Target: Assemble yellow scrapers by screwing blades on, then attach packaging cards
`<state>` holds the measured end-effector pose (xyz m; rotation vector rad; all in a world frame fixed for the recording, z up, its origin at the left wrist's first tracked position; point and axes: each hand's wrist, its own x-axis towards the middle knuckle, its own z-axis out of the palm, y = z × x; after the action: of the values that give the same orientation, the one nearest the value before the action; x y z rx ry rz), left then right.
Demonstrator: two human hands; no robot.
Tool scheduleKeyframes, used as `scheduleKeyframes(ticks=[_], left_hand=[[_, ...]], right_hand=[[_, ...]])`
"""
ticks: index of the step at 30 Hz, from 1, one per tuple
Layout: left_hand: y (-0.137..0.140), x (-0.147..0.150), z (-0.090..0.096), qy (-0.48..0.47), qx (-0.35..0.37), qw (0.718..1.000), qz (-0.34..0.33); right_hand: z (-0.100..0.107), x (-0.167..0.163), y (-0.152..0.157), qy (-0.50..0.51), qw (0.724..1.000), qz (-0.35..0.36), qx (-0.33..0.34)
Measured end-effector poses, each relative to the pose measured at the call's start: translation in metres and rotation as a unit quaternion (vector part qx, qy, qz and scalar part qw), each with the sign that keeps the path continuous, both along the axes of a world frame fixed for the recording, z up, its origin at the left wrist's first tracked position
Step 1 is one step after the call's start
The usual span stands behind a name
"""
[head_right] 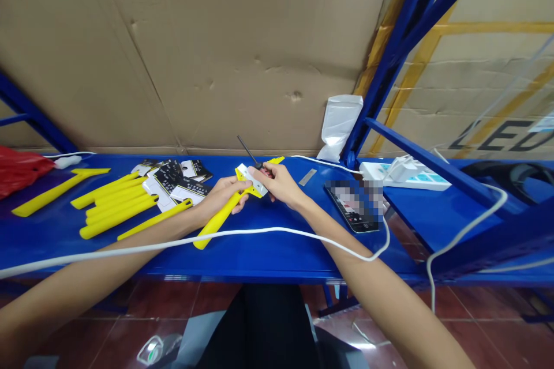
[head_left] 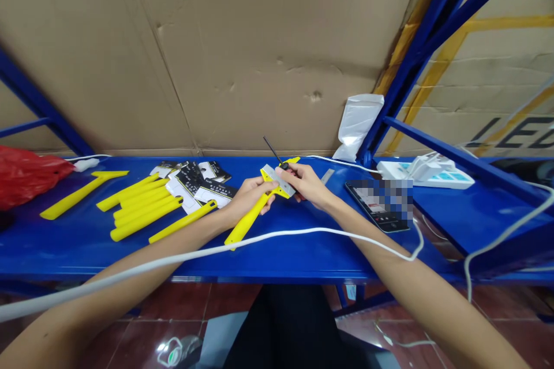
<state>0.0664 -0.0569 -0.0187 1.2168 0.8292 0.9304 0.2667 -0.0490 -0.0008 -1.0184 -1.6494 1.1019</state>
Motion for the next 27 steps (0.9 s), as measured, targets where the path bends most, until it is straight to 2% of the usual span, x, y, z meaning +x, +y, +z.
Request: scheduleKeyframes(ticks=[3,5,6,8,12,16,21,24,27], left_hand=[[0.001,0.0,0.002,-0.012,0.023,1.0,0.011],[0.0,-0.001,0.004,-0.025,0.039,0.999,0.022],[0.0,-0.001,0.006,-0.031,0.047,0.998,0.027],[-0.001,-0.002,0.01,-0.041,0.064,0.997,0.03],[-0.003,-0.004,0.018,-0.05,0.097,0.993,0.038],[-0.006,-0.004,0.024,-0.051,0.122,0.99,0.046],[-0.008,-0.005,0.026,-0.045,0.124,0.99,0.045],[-0.008,-0.005,0.025,-0.043,0.127,0.99,0.041],[-0.006,-0.005,0.023,-0.042,0.116,0.992,0.039]], right_hand=[[-0.003,0.005,0.008,0.002,0.999,-0.048,-0.01],[-0.007,0.014,0.018,-0.044,0.993,-0.104,0.023],[-0.01,0.02,0.023,-0.101,0.983,-0.142,0.063],[-0.016,0.033,0.035,-0.259,0.938,-0.185,0.137],[-0.024,0.049,0.056,-0.349,0.915,-0.151,0.135],[-0.029,0.049,0.072,-0.411,0.894,-0.105,0.143],[-0.031,0.05,0.082,-0.464,0.871,-0.099,0.124],[-0.031,0.054,0.079,-0.461,0.872,-0.108,0.126],[-0.028,0.058,0.073,-0.439,0.883,-0.101,0.129]])
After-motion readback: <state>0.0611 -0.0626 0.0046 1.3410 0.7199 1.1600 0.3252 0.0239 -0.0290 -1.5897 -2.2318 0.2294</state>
